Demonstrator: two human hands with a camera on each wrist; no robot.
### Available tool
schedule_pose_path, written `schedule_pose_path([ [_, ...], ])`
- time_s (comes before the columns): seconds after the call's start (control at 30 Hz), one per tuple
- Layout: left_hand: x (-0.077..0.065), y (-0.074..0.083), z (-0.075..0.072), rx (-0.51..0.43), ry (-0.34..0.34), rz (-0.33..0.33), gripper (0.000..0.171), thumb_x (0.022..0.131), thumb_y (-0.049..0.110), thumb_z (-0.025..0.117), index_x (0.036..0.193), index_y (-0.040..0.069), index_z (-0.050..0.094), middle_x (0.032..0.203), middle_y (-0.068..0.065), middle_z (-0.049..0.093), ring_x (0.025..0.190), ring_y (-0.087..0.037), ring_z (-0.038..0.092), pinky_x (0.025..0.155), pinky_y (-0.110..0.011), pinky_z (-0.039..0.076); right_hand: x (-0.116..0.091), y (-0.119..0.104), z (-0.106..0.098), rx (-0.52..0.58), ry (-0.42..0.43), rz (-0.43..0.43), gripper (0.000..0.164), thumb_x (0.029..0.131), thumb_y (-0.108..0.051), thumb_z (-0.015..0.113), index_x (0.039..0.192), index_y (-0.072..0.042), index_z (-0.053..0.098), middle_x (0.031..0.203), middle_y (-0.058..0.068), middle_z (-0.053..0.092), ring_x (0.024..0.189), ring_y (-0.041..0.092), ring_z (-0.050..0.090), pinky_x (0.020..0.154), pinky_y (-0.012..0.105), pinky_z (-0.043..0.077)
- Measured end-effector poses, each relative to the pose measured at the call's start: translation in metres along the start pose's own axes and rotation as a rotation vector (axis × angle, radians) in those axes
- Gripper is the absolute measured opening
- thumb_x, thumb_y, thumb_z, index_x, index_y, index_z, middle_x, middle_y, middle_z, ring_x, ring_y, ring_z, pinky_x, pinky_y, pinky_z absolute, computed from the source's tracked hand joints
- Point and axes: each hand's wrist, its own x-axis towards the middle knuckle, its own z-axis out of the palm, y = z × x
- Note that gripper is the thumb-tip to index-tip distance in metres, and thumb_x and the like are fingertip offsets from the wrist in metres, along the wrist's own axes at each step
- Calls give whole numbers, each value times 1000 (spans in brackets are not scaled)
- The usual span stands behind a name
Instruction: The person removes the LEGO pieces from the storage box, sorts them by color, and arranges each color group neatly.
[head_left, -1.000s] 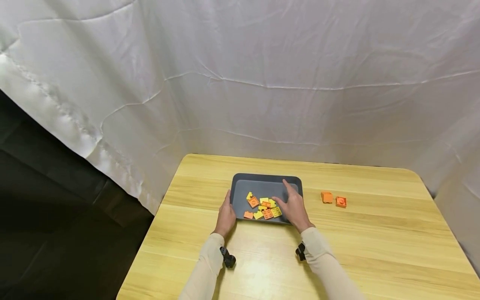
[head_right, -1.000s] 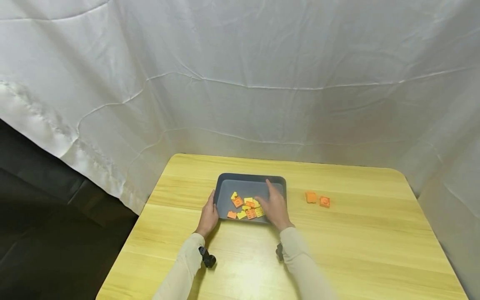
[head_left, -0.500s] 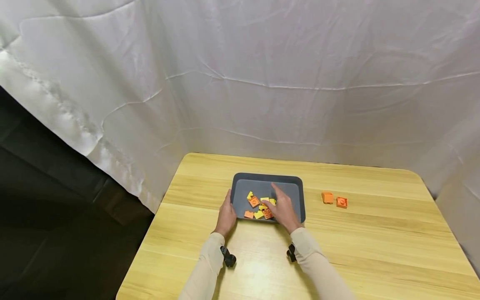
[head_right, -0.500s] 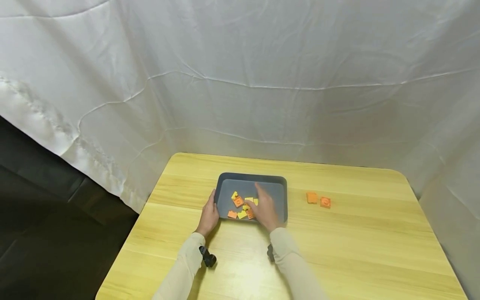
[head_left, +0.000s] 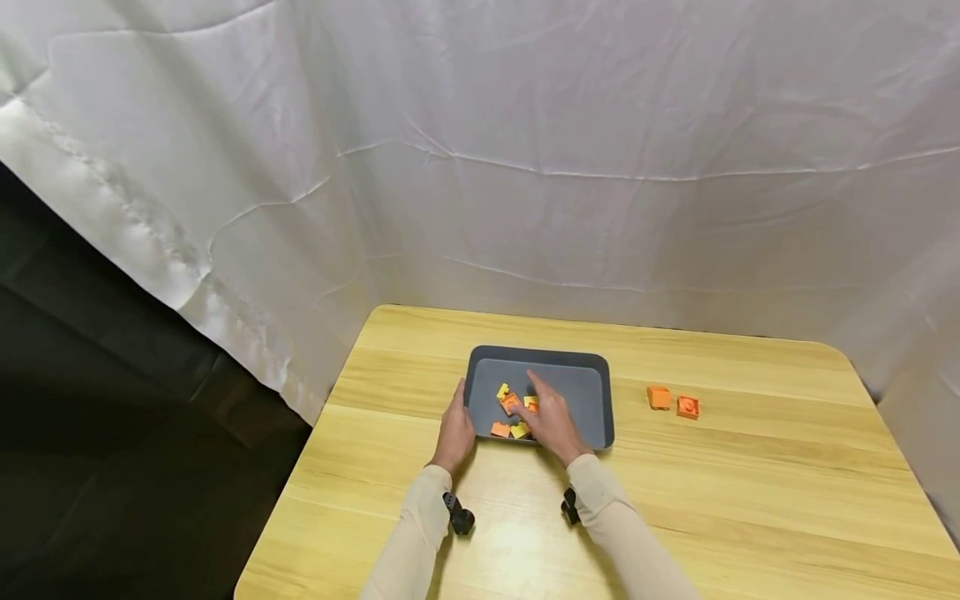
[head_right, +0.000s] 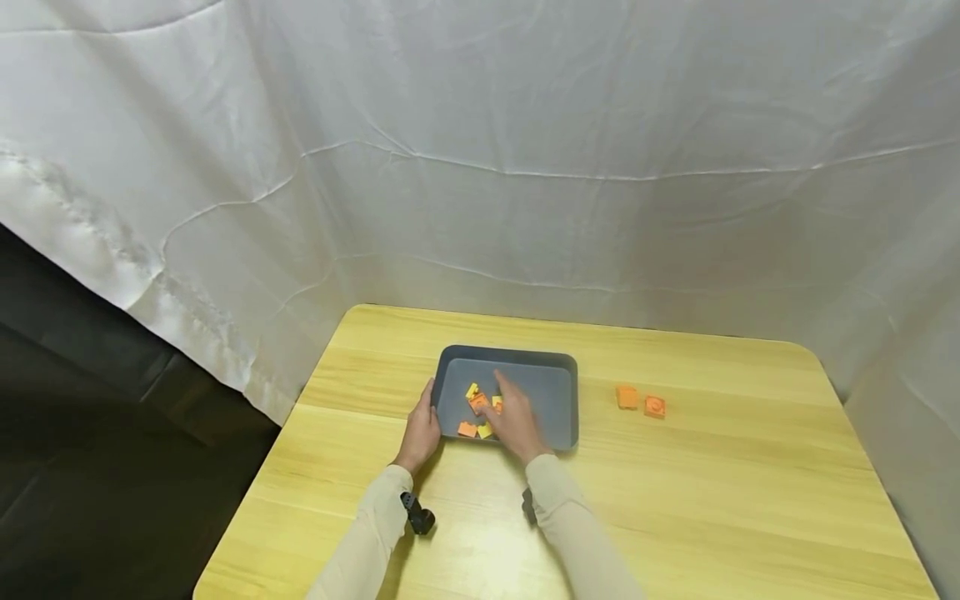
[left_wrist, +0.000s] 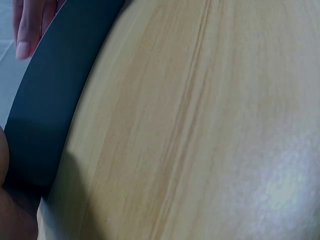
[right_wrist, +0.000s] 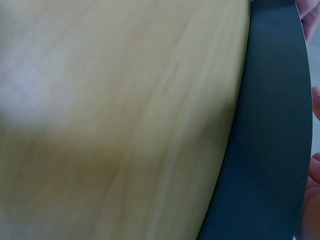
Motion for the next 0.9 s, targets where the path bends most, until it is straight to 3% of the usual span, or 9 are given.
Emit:
schedule_pose_path([
  [0.1, 0, 0, 1, 7, -1, -6, 54, 107, -9, 35, 160, -8, 25, 161, -28, 35, 146, -43, 39, 121, -53, 35, 1, -1, 3, 5, -18, -4, 78, 88, -14, 85, 149, 13, 45, 144, 35, 53, 88, 44, 67, 105, 59, 51],
  [0.17, 0, 0, 1, 9, -1, -6, 54, 107, -9, 35, 160, -9, 25, 161, -28, 35, 146, -43, 39, 121, -53, 35, 1, -1, 6, 11, -28, -1, 77, 88, -14, 85, 148, 14, 45, 144, 35, 53, 79, 40, 64, 105, 58, 52],
  [0.23, 0, 0, 1, 6, -5, -9, 54, 107, -9, 35, 160, -9, 24, 162, -27, 34, 146, -42, 38, 122, -52, 35, 1, -2, 8, 10, -35, 2, 77, 88, -13, 84, 148, 15, 45, 144, 35, 53, 86, 41, 67, 104, 58, 53],
  [0.33, 0, 1, 1, 1, -5, -9, 54, 107, -9, 35, 160, -9, 24, 162, -27, 34, 147, -42, 38, 122, -52, 35, 1, -2, 10, -11, -41, 0, 75, 89, -12, 84, 147, 15, 46, 142, 35, 54, 112, 46, 66, 103, 58, 53],
  [0.57, -1, 3, 2, -1, -1, -7, 54, 107, -9, 34, 160, -9, 25, 162, -28, 34, 147, -42, 38, 121, -53, 34, 4, -4, 13, -29, -77, 21, 73, 90, -12, 83, 147, 14, 47, 137, 33, 59, 109, 44, 66, 100, 57, 55],
  [0.9, -4, 1, 3, 24, 3, 11, 54, 106, -10, 36, 159, -11, 26, 159, -30, 37, 144, -44, 41, 121, -53, 35, 5, -8, 14, -30, -83, 39, 73, 89, -12, 84, 147, 13, 48, 138, 33, 59, 125, 46, 60, 106, 57, 51],
])
